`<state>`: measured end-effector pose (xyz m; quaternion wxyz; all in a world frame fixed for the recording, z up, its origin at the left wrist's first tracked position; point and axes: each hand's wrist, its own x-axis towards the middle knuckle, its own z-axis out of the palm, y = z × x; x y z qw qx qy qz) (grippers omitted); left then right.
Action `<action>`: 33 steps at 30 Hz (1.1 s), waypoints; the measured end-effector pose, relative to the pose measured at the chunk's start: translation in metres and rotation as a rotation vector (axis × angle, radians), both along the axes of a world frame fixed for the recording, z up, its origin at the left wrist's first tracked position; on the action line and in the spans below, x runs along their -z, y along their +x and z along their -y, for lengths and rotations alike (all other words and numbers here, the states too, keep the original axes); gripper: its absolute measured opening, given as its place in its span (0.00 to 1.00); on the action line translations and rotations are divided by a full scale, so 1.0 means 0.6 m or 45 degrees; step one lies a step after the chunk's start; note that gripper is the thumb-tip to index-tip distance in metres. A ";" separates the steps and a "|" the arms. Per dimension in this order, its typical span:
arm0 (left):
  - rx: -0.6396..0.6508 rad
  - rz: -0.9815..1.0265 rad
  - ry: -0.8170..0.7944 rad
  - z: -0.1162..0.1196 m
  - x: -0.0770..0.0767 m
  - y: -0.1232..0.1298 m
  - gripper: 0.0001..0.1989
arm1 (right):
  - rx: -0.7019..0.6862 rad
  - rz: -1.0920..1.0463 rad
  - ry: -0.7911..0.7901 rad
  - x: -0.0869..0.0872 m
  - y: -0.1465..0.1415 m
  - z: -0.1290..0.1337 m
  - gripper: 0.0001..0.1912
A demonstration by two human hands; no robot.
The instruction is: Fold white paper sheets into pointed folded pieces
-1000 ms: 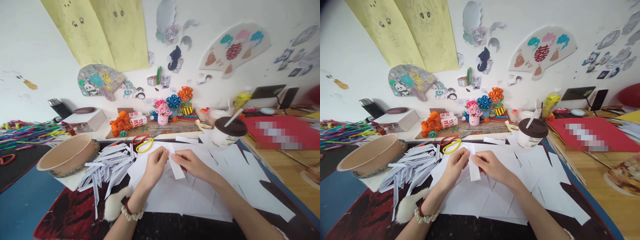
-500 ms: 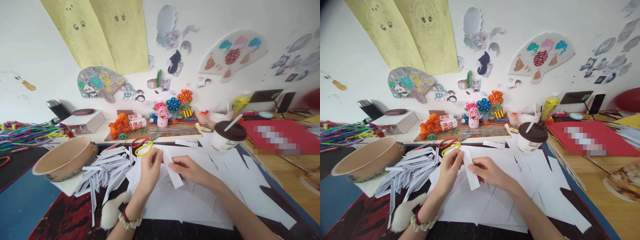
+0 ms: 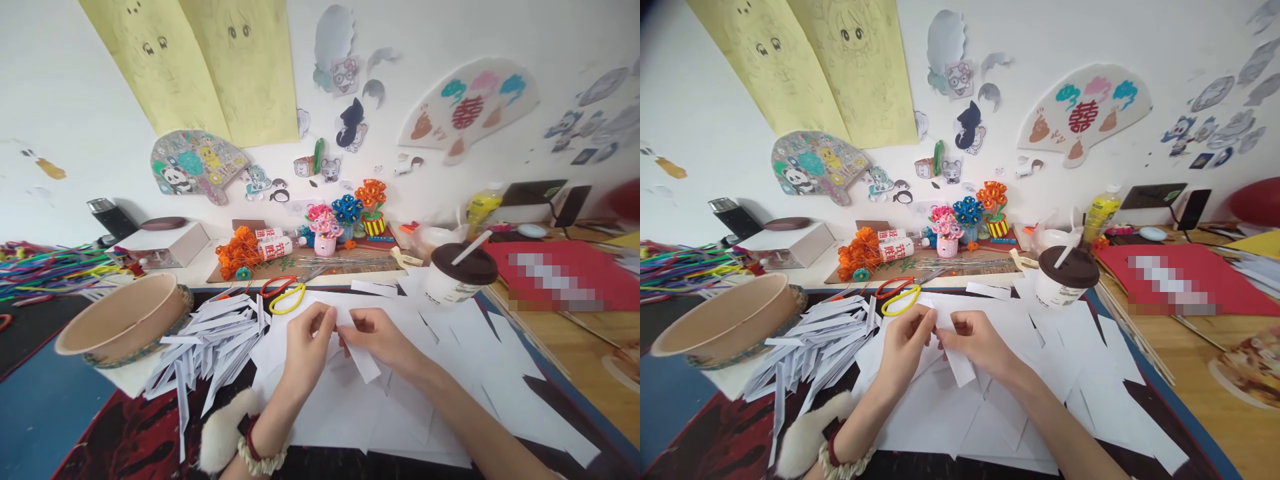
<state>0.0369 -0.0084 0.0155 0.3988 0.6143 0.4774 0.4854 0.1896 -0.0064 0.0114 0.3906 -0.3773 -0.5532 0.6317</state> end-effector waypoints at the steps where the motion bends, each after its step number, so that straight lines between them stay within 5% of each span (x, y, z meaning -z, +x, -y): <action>1: -0.023 -0.014 0.006 0.000 0.000 0.000 0.15 | -0.008 -0.005 -0.016 -0.004 0.001 0.001 0.18; 16: -0.421 0.175 0.088 -0.017 -0.005 -0.022 0.16 | 0.007 0.044 -0.071 -0.010 0.014 -0.005 0.19; 23: -0.618 0.320 0.152 -0.031 -0.007 -0.040 0.13 | -0.242 0.183 -0.205 -0.009 0.040 -0.009 0.19; 27: -0.543 0.359 0.077 -0.030 -0.008 -0.036 0.14 | -0.120 0.083 -0.115 -0.006 0.035 -0.011 0.23; 30: -0.446 0.317 0.024 -0.022 -0.005 -0.021 0.15 | -0.187 0.012 -0.071 -0.003 0.027 -0.012 0.29; 33: -0.385 0.258 -0.030 -0.015 -0.005 -0.009 0.16 | -0.143 0.098 -0.039 -0.002 0.021 -0.011 0.23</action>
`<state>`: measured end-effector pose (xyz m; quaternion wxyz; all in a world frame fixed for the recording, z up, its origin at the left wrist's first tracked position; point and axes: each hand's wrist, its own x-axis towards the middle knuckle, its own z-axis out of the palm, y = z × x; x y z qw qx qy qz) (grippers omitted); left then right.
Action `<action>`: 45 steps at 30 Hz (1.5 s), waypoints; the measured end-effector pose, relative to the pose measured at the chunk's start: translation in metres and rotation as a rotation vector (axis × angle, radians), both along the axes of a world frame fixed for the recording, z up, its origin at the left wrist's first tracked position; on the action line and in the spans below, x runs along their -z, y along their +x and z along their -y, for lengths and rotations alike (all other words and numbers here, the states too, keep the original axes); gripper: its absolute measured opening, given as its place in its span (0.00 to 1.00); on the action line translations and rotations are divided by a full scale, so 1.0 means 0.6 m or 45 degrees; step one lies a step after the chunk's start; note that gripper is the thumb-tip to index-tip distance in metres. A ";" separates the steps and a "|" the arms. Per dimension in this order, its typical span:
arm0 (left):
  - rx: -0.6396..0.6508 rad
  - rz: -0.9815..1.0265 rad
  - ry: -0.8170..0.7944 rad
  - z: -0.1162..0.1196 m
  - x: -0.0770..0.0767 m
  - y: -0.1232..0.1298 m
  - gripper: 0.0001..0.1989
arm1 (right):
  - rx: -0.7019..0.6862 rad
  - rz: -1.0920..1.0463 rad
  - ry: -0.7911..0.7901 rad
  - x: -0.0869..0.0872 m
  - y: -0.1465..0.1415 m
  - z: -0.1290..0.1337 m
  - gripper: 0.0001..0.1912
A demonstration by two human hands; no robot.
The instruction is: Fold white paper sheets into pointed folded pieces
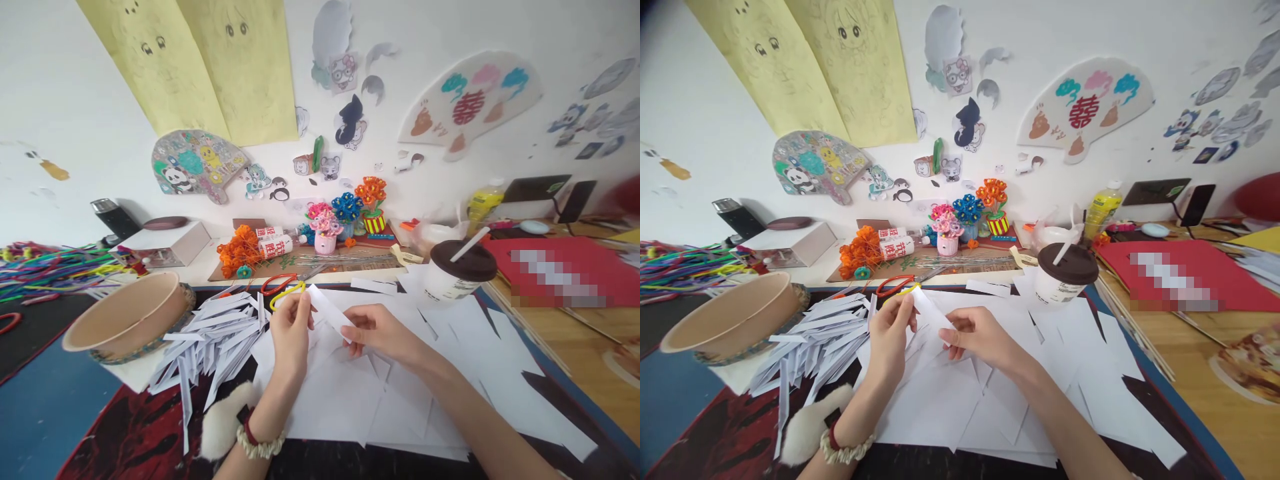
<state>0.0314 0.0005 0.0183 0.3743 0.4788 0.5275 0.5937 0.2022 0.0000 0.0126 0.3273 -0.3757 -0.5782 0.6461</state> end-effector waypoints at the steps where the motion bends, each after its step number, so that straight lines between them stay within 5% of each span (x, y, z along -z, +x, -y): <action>1: 0.029 -0.017 -0.016 0.002 -0.001 0.002 0.16 | 0.039 0.029 0.014 -0.001 -0.001 0.001 0.23; 7: 0.390 0.014 -0.153 0.008 -0.003 0.011 0.13 | 0.219 0.052 0.039 -0.005 0.003 0.000 0.22; 13: 0.406 -0.003 -0.186 0.013 0.001 0.017 0.13 | 0.160 0.068 0.058 -0.001 0.004 -0.002 0.21; 18: 0.298 0.068 -0.156 0.006 -0.005 0.003 0.13 | 0.111 0.068 0.057 -0.008 0.002 0.005 0.20; 26: -0.167 0.134 0.054 -0.020 -0.014 -0.045 0.13 | 0.028 0.121 0.017 -0.004 0.006 0.007 0.19; 34: 0.429 -0.074 -0.152 0.001 -0.002 0.000 0.17 | 0.107 0.133 0.070 -0.013 0.007 0.006 0.18; 45: 0.353 -0.184 -0.096 0.004 -0.002 -0.007 0.19 | 0.005 0.142 0.082 -0.002 0.003 0.006 0.21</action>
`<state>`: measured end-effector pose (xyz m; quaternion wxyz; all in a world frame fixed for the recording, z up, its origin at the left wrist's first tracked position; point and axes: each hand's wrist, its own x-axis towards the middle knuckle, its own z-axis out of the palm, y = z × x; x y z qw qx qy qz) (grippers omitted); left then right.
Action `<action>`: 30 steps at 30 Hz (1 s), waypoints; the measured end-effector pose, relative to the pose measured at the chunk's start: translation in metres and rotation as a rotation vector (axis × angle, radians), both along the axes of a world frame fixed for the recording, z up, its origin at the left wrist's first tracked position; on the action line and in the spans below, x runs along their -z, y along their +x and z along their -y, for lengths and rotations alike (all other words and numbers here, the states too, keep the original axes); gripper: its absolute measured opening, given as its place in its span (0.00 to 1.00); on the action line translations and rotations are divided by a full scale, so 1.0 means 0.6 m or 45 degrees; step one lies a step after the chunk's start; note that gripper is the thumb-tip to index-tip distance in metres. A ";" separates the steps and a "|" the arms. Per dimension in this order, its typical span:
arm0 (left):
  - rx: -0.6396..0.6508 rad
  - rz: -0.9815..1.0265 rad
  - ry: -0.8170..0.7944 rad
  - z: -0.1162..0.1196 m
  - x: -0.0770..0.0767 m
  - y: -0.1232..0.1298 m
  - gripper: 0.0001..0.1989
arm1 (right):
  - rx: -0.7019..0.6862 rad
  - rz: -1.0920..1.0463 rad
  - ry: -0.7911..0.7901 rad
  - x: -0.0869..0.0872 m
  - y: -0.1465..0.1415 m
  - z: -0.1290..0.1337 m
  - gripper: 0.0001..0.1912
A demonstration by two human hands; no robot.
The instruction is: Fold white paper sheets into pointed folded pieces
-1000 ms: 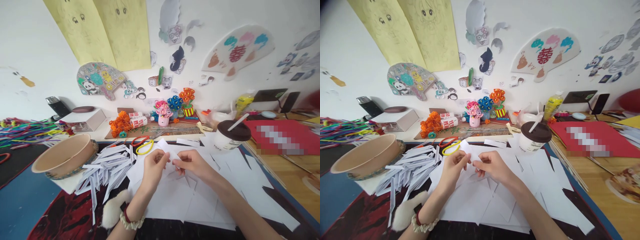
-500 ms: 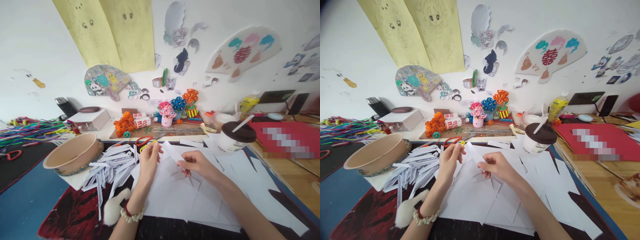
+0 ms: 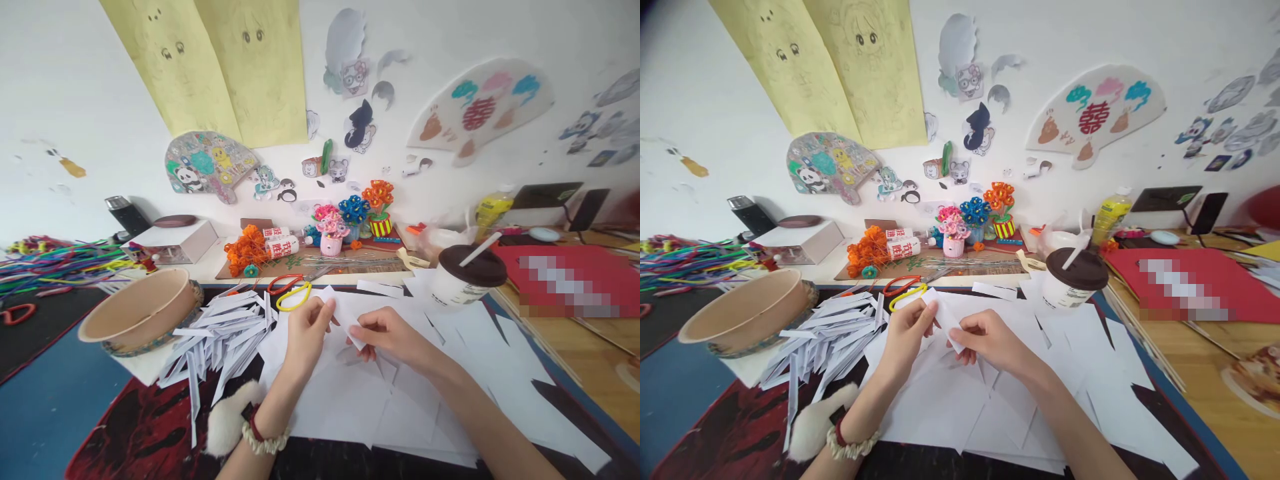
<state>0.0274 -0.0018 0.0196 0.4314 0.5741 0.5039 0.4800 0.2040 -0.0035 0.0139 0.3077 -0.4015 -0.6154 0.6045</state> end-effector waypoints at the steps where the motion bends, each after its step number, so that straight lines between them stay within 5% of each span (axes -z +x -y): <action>1: 0.021 -0.004 -0.002 0.000 0.000 0.000 0.19 | 0.001 -0.015 0.000 -0.002 0.000 0.000 0.22; 16: -0.007 0.050 0.052 0.001 0.000 0.003 0.16 | -0.024 -0.017 0.138 0.005 -0.006 0.003 0.16; 22: 0.052 -0.140 0.044 0.006 0.004 0.015 0.12 | 0.156 0.076 0.226 0.008 -0.011 0.001 0.15; 25: -0.082 -0.292 0.118 0.011 0.008 0.020 0.11 | 0.340 0.256 0.482 0.018 -0.015 0.002 0.17; 30: -0.017 -0.396 0.147 0.020 0.013 0.029 0.15 | 0.485 0.496 0.982 0.034 -0.020 0.009 0.17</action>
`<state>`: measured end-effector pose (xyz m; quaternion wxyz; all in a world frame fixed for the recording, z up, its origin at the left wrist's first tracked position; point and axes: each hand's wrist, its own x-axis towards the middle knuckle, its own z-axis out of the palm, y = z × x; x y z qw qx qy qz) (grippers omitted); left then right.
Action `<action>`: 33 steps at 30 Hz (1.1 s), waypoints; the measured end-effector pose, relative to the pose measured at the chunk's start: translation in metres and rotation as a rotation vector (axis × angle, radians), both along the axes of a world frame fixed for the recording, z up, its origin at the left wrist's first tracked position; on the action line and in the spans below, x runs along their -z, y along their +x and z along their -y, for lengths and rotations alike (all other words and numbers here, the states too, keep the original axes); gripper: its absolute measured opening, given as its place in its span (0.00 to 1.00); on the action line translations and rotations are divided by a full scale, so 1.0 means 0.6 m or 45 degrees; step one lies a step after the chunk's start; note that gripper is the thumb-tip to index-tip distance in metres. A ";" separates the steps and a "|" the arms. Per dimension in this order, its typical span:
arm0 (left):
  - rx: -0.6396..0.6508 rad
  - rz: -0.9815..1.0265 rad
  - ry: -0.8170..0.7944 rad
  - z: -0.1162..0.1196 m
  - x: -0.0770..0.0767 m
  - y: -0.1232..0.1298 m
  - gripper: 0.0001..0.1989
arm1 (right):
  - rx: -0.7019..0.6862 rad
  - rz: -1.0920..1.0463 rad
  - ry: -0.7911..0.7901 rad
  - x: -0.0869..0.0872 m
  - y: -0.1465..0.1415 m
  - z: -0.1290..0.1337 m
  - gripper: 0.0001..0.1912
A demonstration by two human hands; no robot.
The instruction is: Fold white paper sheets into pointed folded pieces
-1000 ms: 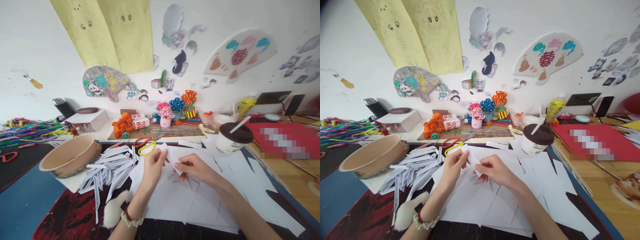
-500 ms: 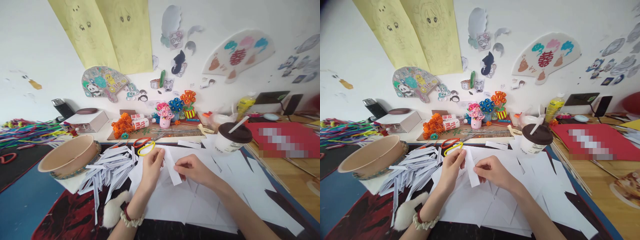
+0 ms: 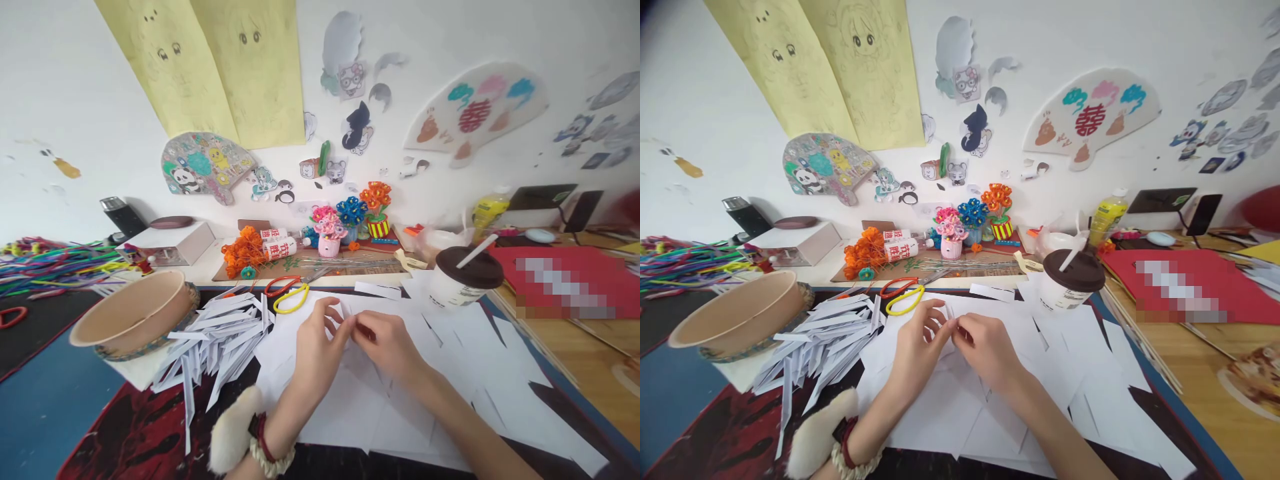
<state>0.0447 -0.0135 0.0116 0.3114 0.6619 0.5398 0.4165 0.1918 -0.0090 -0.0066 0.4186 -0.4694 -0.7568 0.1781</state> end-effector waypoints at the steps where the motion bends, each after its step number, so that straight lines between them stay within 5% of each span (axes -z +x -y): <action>1: -0.005 -0.001 0.005 0.001 0.000 0.001 0.15 | -0.006 0.031 0.043 0.001 0.000 0.001 0.16; 6: 0.040 0.182 -0.068 -0.003 -0.005 -0.003 0.13 | -0.068 0.120 0.086 -0.004 0.003 0.004 0.14; 11: 0.111 0.401 -0.163 -0.010 -0.008 -0.007 0.13 | -0.106 -0.065 -0.195 -0.012 0.002 -0.002 0.09; 17: 0.164 0.585 -0.278 -0.007 -0.021 -0.012 0.16 | -0.233 -0.316 -0.483 -0.021 0.009 -0.011 0.15; 33: 0.010 0.186 -0.056 -0.007 -0.009 -0.015 0.09 | -0.316 -0.783 -0.859 -0.037 0.008 -0.007 0.17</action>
